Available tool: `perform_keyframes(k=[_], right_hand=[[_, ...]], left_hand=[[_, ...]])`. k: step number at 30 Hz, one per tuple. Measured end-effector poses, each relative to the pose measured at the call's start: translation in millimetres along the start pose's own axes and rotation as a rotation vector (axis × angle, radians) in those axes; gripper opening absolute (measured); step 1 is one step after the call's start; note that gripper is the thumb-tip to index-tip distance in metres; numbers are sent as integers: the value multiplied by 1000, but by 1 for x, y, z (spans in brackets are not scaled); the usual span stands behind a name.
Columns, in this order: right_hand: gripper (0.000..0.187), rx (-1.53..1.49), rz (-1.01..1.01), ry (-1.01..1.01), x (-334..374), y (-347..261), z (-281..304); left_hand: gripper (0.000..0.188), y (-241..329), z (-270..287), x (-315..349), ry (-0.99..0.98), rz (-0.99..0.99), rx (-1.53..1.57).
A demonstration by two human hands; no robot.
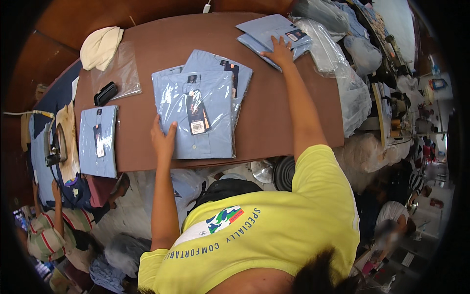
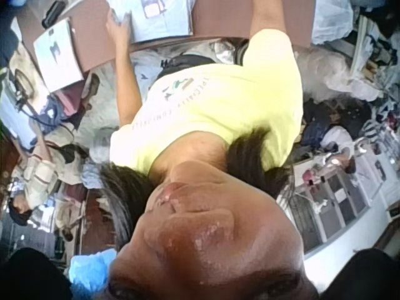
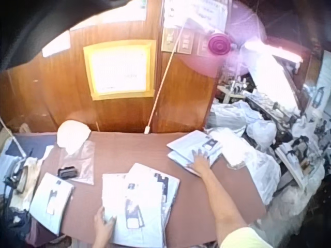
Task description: The person reaches for stacks of packaged shirts on a table and places them into a large clear plastic bag on the floor.
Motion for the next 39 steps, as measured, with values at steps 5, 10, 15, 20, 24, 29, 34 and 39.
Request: perform_keyframes(k=[5, 10, 15, 20, 24, 29, 34, 39], right_hand=[[37, -266, 8, -204, -13, -1, 16], [29, -861, -4, 113, 77, -36, 151], [45, -558, 525, -19, 224, -88, 190], [60, -793, 768, -537, 248, -97, 178], [65, -1366, -41, -475, 159, -56, 116], [61, -1638, -1401, -222, 78, 26, -6], [33, -2059, -1147, -661, 29, 36, -44], [20, -2288, -654, -648, 66, -11, 82]], left_hand=[[63, -7, -1, 5, 55, -5, -39], [60, -2, -1, 14, 121, 2, -19], [52, -22, -5, 1, -179, 341, 1125], [60, 21, 17, 9, -248, 338, 804], [68, -17, 7, 0, -55, 145, 403], [63, -6, -5, 2, -38, 171, 516], [62, -15, -14, -3, 0, 134, 502], [62, -15, -1, 4, 19, 172, 478]])
Point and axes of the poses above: each hand's wrist, its own x-axis away from the middle knuckle, its own z-axis out of the back of the hand, y = z × x, the point moved 3 cm from there along -x, towards the middle knuckle, and after that the axes turned 9 degrees about x, right-handed, at the moved point
